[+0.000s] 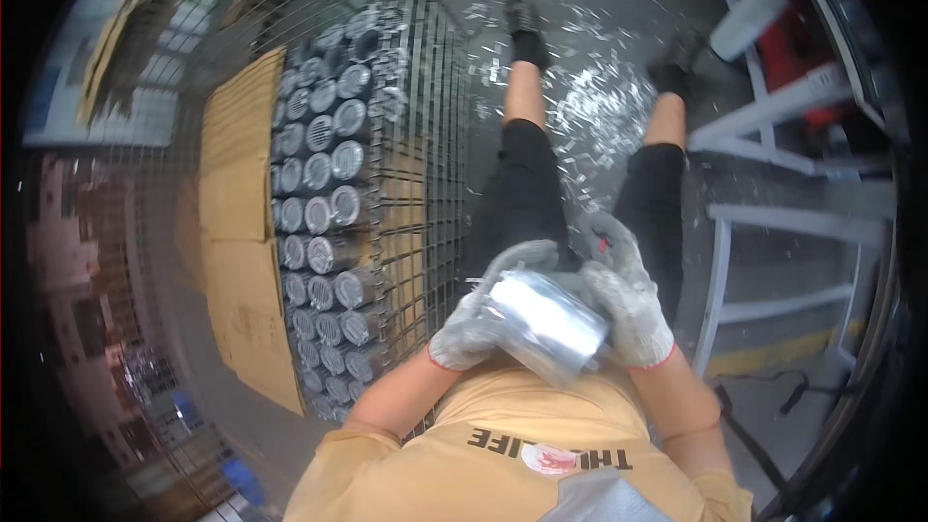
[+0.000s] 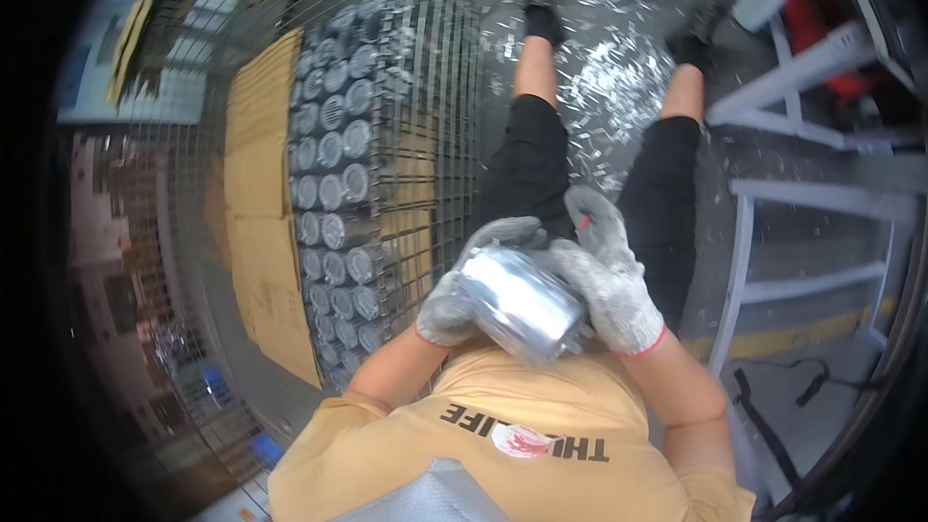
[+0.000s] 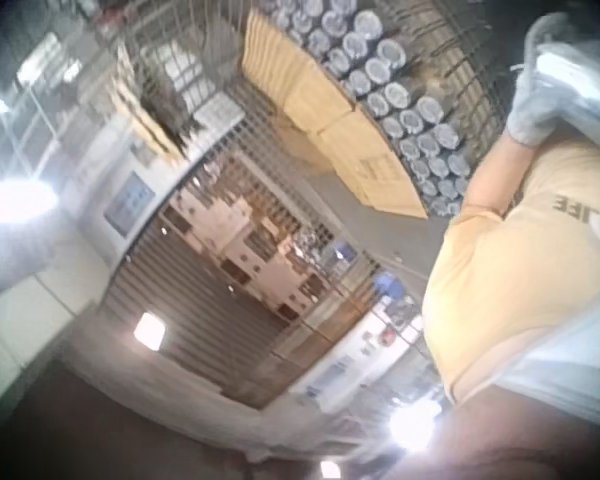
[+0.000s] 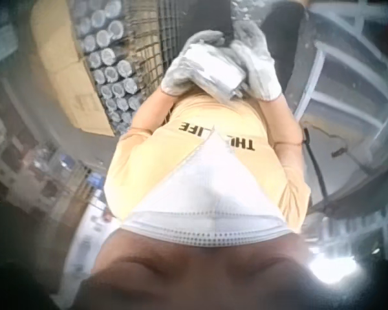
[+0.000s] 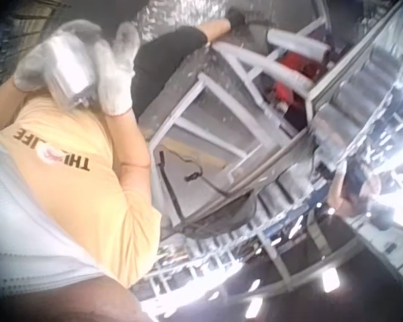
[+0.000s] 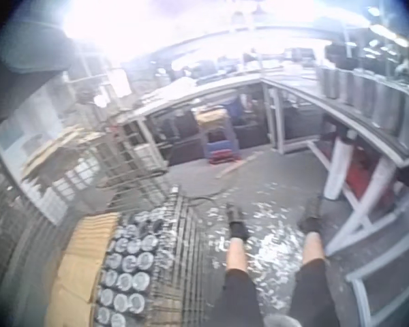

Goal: The recorder uses a small manual hook tool to deburr the internal grooves of cylindrical metal components in a factory setting.

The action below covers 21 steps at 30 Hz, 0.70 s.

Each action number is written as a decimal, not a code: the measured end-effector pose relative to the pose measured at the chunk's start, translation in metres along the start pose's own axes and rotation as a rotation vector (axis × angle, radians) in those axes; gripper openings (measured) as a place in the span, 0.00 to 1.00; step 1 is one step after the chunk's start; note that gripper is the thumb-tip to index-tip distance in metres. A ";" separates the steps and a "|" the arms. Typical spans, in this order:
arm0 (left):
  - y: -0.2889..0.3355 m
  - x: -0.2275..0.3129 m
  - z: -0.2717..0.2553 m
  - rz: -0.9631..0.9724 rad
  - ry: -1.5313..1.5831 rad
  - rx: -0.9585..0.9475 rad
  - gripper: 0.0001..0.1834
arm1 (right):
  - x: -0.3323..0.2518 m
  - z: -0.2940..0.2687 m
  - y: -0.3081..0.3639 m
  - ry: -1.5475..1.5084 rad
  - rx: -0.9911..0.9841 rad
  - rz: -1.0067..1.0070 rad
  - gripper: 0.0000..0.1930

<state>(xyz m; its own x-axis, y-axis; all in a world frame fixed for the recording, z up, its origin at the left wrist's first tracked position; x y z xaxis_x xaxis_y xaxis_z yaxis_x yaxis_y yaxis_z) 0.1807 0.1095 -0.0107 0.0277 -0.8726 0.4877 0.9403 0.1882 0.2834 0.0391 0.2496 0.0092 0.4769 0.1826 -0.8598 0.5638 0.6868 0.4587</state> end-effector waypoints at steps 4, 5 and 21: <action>0.005 -0.006 0.011 0.043 0.314 0.170 0.53 | -0.016 -0.006 0.000 0.041 0.047 -0.167 0.31; 0.003 -0.002 0.026 0.038 0.342 0.192 0.51 | -0.028 -0.004 0.002 0.025 0.098 -0.124 0.26; 0.019 0.021 0.002 0.216 0.385 0.060 0.47 | 0.004 -0.038 0.058 0.062 0.000 -0.379 0.19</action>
<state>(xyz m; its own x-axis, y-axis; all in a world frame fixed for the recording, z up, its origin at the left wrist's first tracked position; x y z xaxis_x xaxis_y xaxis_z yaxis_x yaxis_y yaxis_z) 0.1988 0.0958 0.0061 0.3560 -0.9126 0.2012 0.8783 0.4003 0.2615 0.0485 0.3167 0.0238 0.1930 -0.0421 -0.9803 0.6922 0.7140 0.1055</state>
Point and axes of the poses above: each hand's wrist, its own y-axis away from the middle knuckle, its own z-axis out of the palm, x = y × z, the point moved 2 cm from there along -y, towards the middle knuckle, and after that the axes turned 13 degrees about y, right-handed, at the moved point
